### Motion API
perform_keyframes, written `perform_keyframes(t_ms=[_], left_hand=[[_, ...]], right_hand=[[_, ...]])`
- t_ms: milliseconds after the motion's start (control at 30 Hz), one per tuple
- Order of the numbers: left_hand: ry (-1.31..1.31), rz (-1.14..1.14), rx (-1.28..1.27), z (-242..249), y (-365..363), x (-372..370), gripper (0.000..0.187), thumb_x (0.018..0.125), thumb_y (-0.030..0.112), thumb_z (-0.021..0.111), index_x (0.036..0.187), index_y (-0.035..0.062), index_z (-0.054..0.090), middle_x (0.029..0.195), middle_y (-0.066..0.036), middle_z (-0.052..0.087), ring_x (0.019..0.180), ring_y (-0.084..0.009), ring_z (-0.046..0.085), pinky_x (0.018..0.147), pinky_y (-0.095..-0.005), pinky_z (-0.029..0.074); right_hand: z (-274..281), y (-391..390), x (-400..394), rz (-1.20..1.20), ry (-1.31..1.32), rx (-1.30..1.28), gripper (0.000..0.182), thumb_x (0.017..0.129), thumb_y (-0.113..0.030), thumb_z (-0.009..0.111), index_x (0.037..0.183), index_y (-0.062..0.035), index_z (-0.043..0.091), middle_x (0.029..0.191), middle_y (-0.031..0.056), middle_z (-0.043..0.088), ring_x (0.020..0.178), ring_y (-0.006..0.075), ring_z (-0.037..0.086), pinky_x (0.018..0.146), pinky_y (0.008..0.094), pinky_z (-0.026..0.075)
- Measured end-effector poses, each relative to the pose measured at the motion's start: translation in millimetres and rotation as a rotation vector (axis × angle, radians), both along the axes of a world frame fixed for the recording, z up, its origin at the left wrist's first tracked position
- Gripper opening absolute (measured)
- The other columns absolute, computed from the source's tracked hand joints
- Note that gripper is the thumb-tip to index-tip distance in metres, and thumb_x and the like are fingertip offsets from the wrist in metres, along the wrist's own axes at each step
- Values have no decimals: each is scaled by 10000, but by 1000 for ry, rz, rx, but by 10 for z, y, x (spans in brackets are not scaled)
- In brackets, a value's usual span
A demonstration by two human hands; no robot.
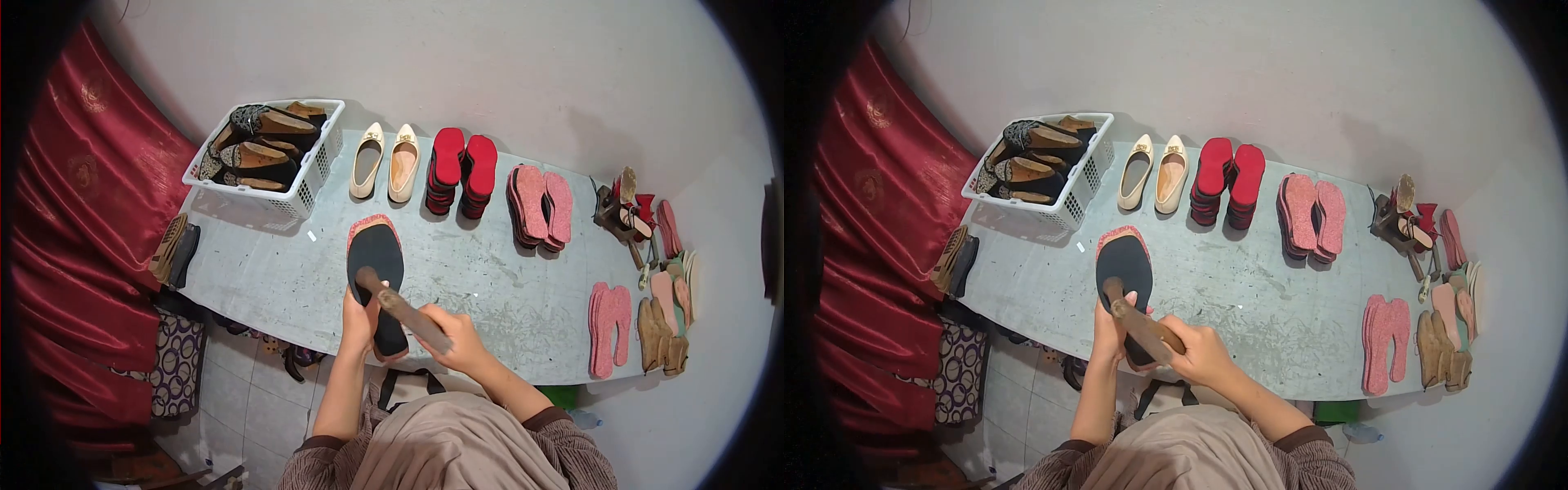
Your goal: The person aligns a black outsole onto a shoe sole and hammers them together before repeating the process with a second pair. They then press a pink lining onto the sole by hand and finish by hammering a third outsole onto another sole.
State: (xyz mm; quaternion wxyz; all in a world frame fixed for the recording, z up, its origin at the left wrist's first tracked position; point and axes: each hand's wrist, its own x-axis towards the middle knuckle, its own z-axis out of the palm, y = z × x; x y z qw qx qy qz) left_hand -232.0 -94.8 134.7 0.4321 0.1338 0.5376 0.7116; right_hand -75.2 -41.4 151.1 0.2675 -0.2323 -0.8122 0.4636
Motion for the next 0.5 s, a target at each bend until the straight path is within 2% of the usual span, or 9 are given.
perform_keyframes(t_ms=[33, 67, 100, 133, 233, 333, 467, 500], left_hand=[[-12, -15, 21, -25, -14, 0, 289, 860, 109, 575, 1091, 4, 436, 848, -97, 558, 660, -197, 607, 506, -311, 528], [-15, -14, 17, -46, -30, 2, 289, 860, 109, 575, 1091, 4, 436, 848, -97, 558, 660, -197, 607, 506, -311, 528], [28, -42, 54, -11, -41, 9, 300, 860, 132, 588, 1076, 5, 423, 789, -121, 570, 577, -199, 594, 471, -312, 520], [73, -69, 96, 11, -45, 14, 314, 861, 154, 601, 1062, 5, 411, 731, -144, 581, 494, -201, 581, 437, -312, 513], [23, -81, 115, 10, -36, 27, 301, 868, 166, 586, 1053, 5, 411, 723, -152, 586, 490, -194, 580, 436, -313, 513], [-10, -67, 151, 27, -35, -24, 299, 872, 178, 578, 1051, 6, 411, 714, -153, 584, 488, -193, 579, 438, -315, 516], [-28, 6, 110, 139, -55, -7, 305, 873, 186, 572, 1058, 5, 410, 706, -148, 575, 487, -201, 580, 444, -317, 523], [41, 24, 152, 111, -34, -21, 298, 877, 183, 562, 1059, 2, 410, 704, -147, 571, 493, -204, 579, 449, -320, 523]], right_hand=[[18, 7, -18, -1, 1, 0, 250, 786, -198, 614, 1002, -82, 565, 599, 116, 568, 552, 265, 610, 518, 317, 447], [47, 13, -39, -29, 114, 10, 239, 793, -193, 609, 1000, -83, 564, 600, 111, 571, 551, 259, 610, 515, 314, 448], [90, 18, -62, -58, 227, 19, 228, 799, -187, 603, 999, -84, 563, 602, 105, 575, 550, 253, 611, 512, 311, 448], [147, 38, -87, -57, 225, 19, 228, 799, -187, 603, 999, -84, 563, 602, 105, 575, 550, 253, 611, 512, 311, 448], [269, 139, -113, -122, 23, -9, 209, 799, -174, 615, 970, -65, 566, 644, 116, 586, 554, 254, 608, 524, 296, 448], [156, 86, -53, -98, 171, 16, 151, 792, -94, 610, 917, -27, 558, 665, 118, 562, 541, 255, 565, 531, 293, 443], [118, 36, -26, -108, 69, -2, 147, 794, -96, 605, 915, -29, 557, 667, 114, 564, 547, 273, 566, 531, 290, 443], [74, 27, -20, -120, 72, 28, 147, 794, -97, 604, 915, -30, 557, 669, 113, 566, 550, 270, 569, 531, 290, 443]])
